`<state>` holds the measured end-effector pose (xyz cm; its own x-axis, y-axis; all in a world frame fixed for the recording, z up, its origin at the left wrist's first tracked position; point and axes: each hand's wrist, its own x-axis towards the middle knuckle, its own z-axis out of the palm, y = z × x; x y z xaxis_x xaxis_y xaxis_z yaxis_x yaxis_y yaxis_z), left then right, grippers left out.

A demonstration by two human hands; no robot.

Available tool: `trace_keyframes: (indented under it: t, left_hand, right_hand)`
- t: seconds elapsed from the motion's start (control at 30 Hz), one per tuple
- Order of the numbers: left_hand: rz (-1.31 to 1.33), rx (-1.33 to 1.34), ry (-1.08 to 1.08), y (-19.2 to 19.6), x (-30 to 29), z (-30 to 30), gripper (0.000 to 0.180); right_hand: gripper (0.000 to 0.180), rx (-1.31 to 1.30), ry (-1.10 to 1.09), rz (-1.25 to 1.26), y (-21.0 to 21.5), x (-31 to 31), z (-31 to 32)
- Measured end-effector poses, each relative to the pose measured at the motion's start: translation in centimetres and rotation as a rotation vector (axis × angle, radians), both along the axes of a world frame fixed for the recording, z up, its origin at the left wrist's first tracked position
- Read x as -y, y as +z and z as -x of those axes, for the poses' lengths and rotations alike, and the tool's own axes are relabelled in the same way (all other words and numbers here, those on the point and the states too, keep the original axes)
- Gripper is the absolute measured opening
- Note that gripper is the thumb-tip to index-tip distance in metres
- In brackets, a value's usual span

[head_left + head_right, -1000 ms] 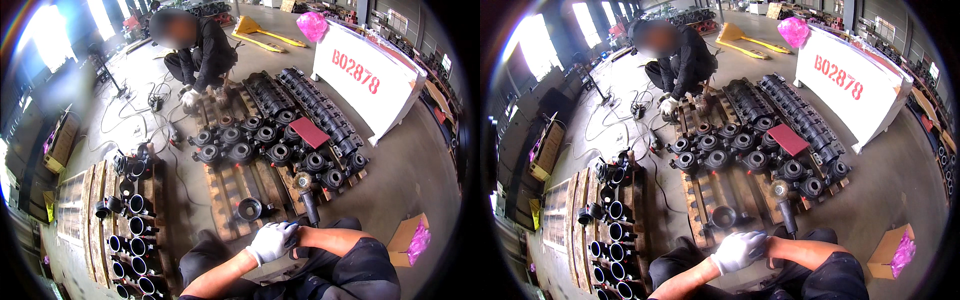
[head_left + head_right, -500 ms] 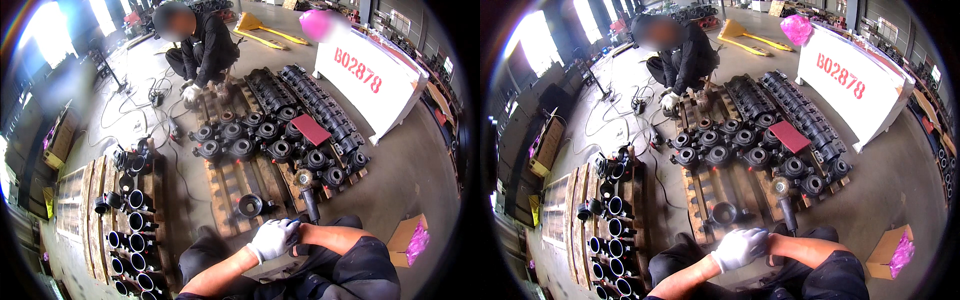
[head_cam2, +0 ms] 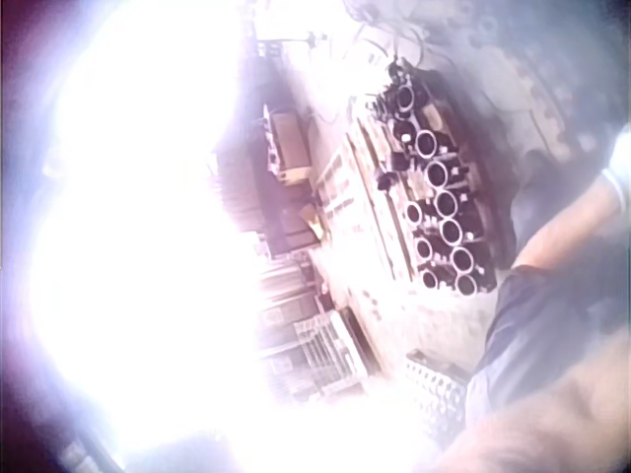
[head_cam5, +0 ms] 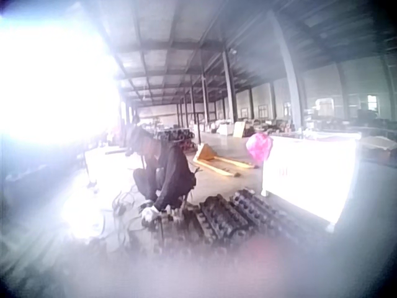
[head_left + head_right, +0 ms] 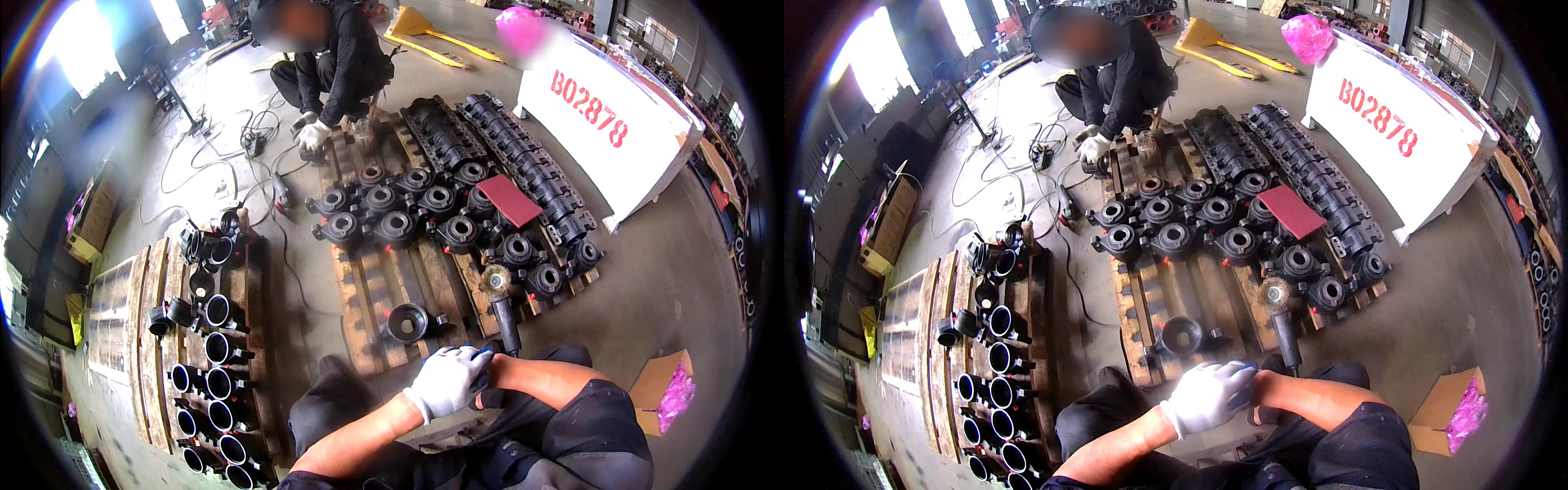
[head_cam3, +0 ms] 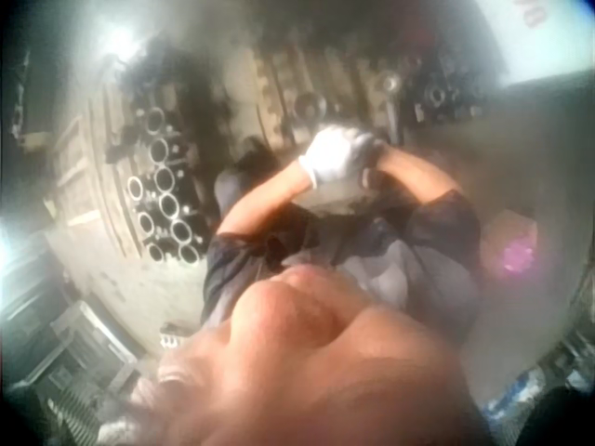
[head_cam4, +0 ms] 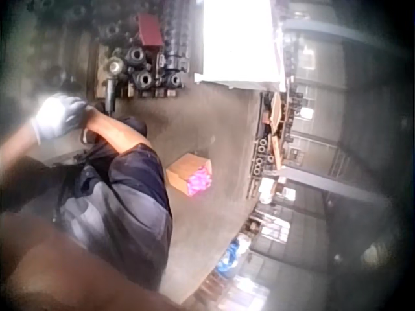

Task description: The person uses an angle grinder to smooth and finish metal housings placed on wooden pallets. The person picks up metal parts, grinds the exterior and interior surfaces, and puts them back down on the pallet.

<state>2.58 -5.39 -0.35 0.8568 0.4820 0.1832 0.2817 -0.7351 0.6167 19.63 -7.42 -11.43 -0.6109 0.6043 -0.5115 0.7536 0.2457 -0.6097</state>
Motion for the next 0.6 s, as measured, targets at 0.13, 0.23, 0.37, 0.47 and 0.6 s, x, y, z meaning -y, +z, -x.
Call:
trace_keyframes:
  t: [0.13, 0.23, 0.37, 0.47, 0.6]
  left_hand:
    - [0.009, 0.026, -0.004, -0.1, 0.0, -0.1, 0.046]
    - [0.012, 0.021, -0.01, 0.0, -0.1, 0.0, 0.046]
    - [-0.018, 0.049, -0.001, -0.1, 0.0, 0.0, 0.046]
    - [0.014, 0.015, -0.006, 0.5, -0.1, 0.1, 0.046]
    - [-0.006, 0.081, -0.014, 0.3, -0.2, 0.0, 0.045]
  right_hand:
    - [0.038, 0.01, 0.009, 0.005, -0.3, -0.2, 0.2]
    - [0.038, 0.011, 0.015, 0.004, -0.4, -0.4, 0.4]
    - [0.038, 0.021, 0.023, 0.001, -0.6, -0.7, 0.5]
    - [0.038, 0.023, 0.024, -0.002, -0.6, -0.9, 0.4]
    - [0.037, 0.036, 0.023, -0.011, -0.6, -1.2, 0.0]
